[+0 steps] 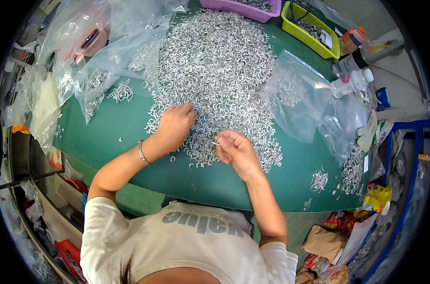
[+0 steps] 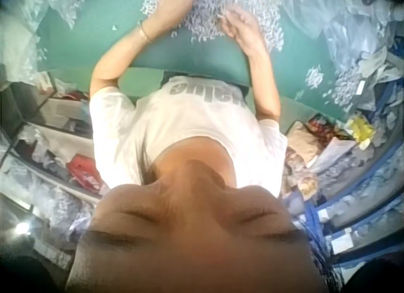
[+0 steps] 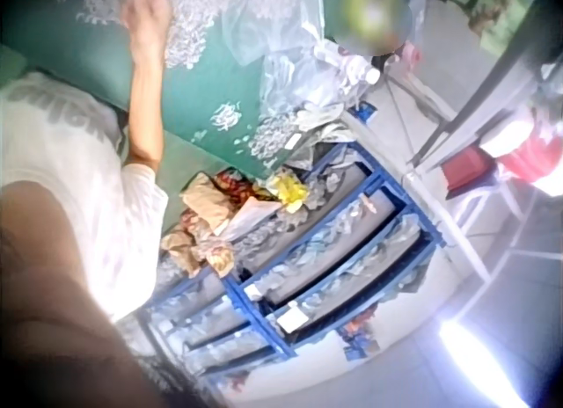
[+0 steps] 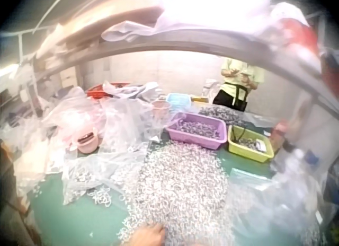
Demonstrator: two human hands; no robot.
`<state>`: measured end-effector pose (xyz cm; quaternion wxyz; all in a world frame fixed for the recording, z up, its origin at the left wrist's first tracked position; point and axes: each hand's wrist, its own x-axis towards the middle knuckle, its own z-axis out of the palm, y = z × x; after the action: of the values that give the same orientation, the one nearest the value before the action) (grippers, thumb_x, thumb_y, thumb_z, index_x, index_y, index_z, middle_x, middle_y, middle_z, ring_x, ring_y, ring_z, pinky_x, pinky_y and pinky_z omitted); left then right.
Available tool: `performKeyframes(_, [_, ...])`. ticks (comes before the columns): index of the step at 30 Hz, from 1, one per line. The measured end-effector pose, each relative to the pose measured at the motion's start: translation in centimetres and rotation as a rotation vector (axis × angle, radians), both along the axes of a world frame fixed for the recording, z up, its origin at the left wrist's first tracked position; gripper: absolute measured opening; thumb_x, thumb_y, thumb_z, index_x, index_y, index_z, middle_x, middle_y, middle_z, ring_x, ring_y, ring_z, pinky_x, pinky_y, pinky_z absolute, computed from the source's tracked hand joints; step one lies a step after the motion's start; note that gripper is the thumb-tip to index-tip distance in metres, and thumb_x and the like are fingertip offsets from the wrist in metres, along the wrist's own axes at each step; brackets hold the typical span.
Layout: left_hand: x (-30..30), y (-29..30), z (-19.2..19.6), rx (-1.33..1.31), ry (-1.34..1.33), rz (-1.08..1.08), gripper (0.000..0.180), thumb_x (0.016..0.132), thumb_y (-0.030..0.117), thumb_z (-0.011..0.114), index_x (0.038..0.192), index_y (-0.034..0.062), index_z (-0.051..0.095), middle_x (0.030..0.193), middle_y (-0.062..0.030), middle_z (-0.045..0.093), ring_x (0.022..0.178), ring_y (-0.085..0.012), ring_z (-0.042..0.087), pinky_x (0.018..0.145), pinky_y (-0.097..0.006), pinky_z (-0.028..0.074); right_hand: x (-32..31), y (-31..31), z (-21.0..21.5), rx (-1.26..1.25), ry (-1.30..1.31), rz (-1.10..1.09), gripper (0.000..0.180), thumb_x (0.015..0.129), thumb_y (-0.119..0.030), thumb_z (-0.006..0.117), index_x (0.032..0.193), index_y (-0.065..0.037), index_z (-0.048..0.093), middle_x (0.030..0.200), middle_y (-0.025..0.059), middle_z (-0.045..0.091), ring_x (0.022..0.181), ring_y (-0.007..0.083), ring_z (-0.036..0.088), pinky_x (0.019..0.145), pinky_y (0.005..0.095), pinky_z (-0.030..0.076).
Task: The person sorts through a large pile of small silver metal parts on a green table by hand, picking up individual pieces and placing them into smaller groups or plastic bags.
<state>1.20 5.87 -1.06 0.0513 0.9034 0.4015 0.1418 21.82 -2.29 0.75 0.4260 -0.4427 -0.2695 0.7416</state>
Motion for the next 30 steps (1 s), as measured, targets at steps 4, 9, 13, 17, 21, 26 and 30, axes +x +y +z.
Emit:
performKeyframes(4, [0.6,0.6,-0.6,-0.108,-0.158,-0.008,0.005,0.082,0.007,0.062,0.086,0.0034,0.062,0.083,-0.0122,0.056,0.078,-0.0332,0.059,0.068,-0.042,0.048,1.3,-2.2,0.6,0.113,-0.239,-0.055,0.011,0.097,-0.012,0.055,0.100,-0.002,0.060,0.072,0.0014,0.060,0.059,0.0055,0.052,0.049,0.0194,0.037])
performKeyframes(9, [-0.9,0.1,0.3,-0.171,-0.291,0.088,0.006,0.083,0.003,0.065,0.087,0.0007,0.063,0.082,-0.0136,0.059,0.067,-0.0310,0.060,0.061,-0.038,0.047,4.6,-4.8,0.5,0.017,-0.068,-0.214,0.015,0.096,-0.015,0.057,0.101,-0.002,0.061,0.072,0.0017,0.059,0.057,0.0080,0.050,0.050,0.0212,0.036])
performKeyframes(13, [0.8,-0.9,1.5,-0.243,-0.404,0.095,0.005,0.086,0.002,0.063,0.090,-0.0002,0.064,0.080,-0.0130,0.059,0.063,-0.0288,0.059,0.060,-0.036,0.047,6.0,-6.9,0.4,-0.065,0.192,-0.251,0.017,0.095,-0.017,0.059,0.102,-0.002,0.062,0.076,0.0024,0.059,0.058,0.0104,0.048,0.052,0.0224,0.036])
performKeyframes(17, [2.0,-1.7,2.0,-0.204,-0.385,0.075,0.006,0.086,0.002,0.060,0.090,0.0012,0.064,0.083,-0.0137,0.060,0.070,-0.0335,0.061,0.063,-0.041,0.047,5.8,-7.7,0.7,-0.104,0.358,-0.238,0.016,0.095,-0.017,0.059,0.103,-0.003,0.061,0.080,0.0029,0.058,0.060,0.0108,0.047,0.053,0.0228,0.036])
performKeyframes(21, [2.0,-2.0,1.6,-0.356,-0.490,0.013,0.013,0.087,-0.004,0.058,0.098,-0.0008,0.065,0.087,-0.0138,0.064,0.068,-0.0243,0.061,0.064,-0.033,0.048,5.6,-8.2,0.8,-0.109,0.497,-0.214,0.016,0.095,-0.017,0.058,0.104,-0.003,0.060,0.081,0.0031,0.057,0.060,0.0111,0.046,0.053,0.0232,0.036])
performKeyframes(26, [2.4,-3.0,1.3,-0.479,-0.520,-0.031,0.013,0.087,-0.003,0.057,0.098,-0.0013,0.064,0.083,-0.0150,0.059,0.068,-0.0284,0.058,0.063,-0.035,0.045,5.2,-8.9,-0.6,-0.088,0.401,-0.239,0.017,0.095,-0.018,0.059,0.104,-0.004,0.061,0.083,0.0026,0.060,0.063,0.0109,0.050,0.053,0.0221,0.037])
performKeyframes(30, [2.2,-3.5,1.8,-0.484,-0.431,-0.049,0.017,0.088,-0.005,0.055,0.100,-0.0006,0.065,0.085,-0.0102,0.062,0.065,-0.0173,0.056,0.060,-0.028,0.044,7.7,-11.0,-1.5,0.173,-0.535,-0.470,0.012,0.095,-0.012,0.057,0.101,-0.002,0.061,0.077,0.0007,0.059,0.062,0.0066,0.050,0.055,0.0202,0.040])
